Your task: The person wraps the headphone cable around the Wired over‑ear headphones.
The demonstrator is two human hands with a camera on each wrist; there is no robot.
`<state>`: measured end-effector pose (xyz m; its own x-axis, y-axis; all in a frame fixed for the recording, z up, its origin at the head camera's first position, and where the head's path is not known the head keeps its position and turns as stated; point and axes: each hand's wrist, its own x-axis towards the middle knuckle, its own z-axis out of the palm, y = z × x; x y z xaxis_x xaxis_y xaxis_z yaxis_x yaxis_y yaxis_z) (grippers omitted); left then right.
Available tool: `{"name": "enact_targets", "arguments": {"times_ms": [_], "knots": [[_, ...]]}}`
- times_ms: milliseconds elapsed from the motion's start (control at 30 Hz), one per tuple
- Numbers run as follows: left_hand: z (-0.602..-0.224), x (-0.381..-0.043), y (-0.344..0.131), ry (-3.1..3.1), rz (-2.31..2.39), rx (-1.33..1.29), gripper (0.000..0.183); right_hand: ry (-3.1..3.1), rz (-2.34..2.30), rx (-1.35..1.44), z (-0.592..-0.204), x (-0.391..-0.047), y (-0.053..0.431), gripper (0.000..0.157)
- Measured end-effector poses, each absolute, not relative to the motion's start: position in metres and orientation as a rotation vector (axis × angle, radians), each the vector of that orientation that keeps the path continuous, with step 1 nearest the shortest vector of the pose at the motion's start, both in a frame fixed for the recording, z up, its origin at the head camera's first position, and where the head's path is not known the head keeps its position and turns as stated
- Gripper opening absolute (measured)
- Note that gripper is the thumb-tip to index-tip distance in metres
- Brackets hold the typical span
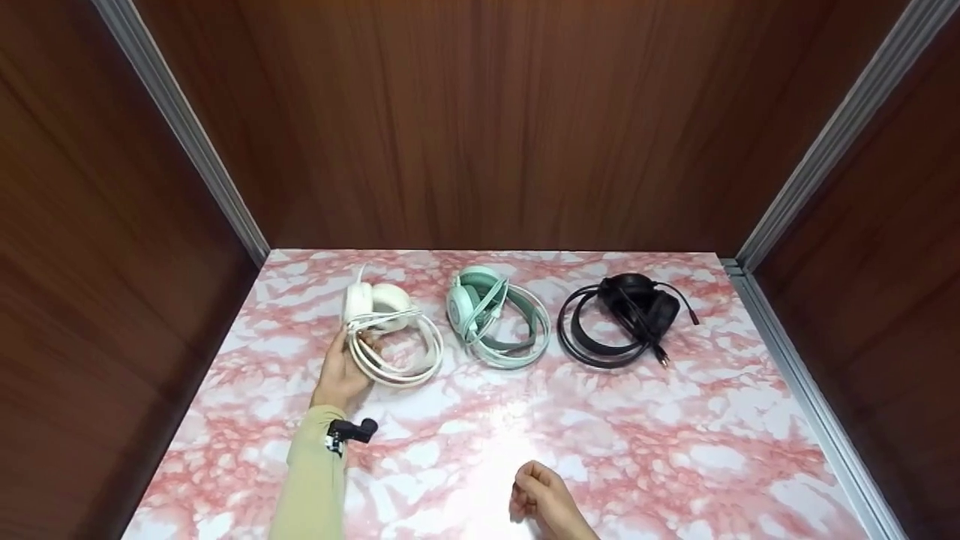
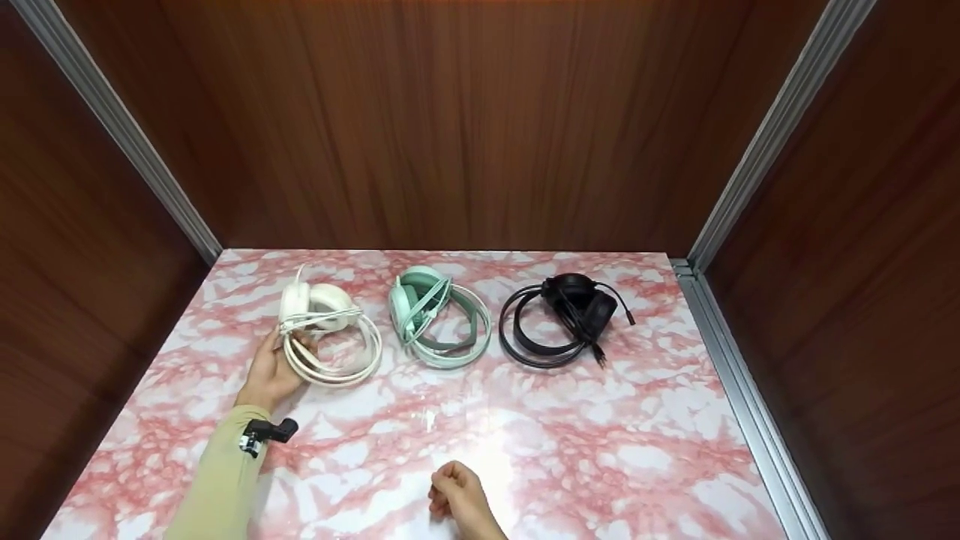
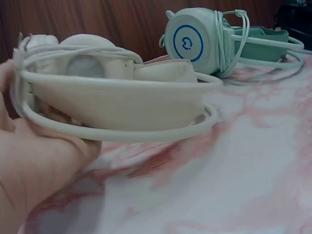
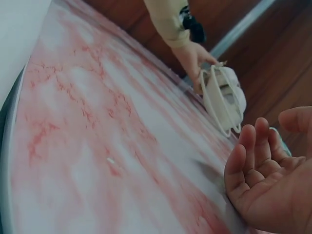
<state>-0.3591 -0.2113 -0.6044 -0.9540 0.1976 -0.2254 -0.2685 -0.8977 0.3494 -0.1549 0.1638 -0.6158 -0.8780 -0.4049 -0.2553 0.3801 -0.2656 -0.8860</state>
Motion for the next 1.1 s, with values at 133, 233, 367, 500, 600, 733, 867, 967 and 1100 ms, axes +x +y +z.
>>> {"name": "enact_targets", "arguments": {"times_ms": [133, 233, 367, 500, 600, 733, 867, 967, 1100], "knots": [[-0.603, -0.359, -0.216, 0.797, 2.757, -0.496, 0.032, 1.525, -2.167, -0.021, -0.615, -0.155, 0.165, 0.015], [-0.604, -0.361, -0.221, 0.941, 2.715, -0.684, 0.024, 1.536, -2.177, -0.025, -0.614, -0.155, 0.166, 0.014], [-0.599, -0.360, -0.219, 1.255, 2.703, -0.907, 0.010, 1.535, -2.191, -0.035, -0.613, -0.155, 0.166, 0.013], [-0.585, -0.355, -0.205, 1.929, 2.528, -1.125, 0.016, 1.540, -2.195, -0.045, -0.615, -0.156, 0.167, 0.013], [-0.574, -0.352, -0.192, 2.498, 2.121, -1.155, 0.030, 1.524, -2.205, -0.046, -0.616, -0.156, 0.167, 0.013], [-0.568, -0.349, -0.180, 2.965, 1.562, -0.843, 0.040, 1.505, -2.224, -0.030, -0.616, -0.155, 0.167, 0.015], [-0.571, -0.351, -0.177, 3.232, 1.137, -0.650, 0.034, 1.505, -2.224, -0.008, -0.616, -0.153, 0.165, 0.014], [-0.576, -0.356, -0.180, 3.321, 0.963, -0.646, 0.021, 1.505, -2.215, 0.008, -0.618, -0.151, 0.164, 0.015], [-0.578, -0.364, -0.186, 3.333, 0.868, -0.648, 0.014, 1.507, -2.213, 0.016, -0.620, -0.150, 0.164, 0.017]]}}
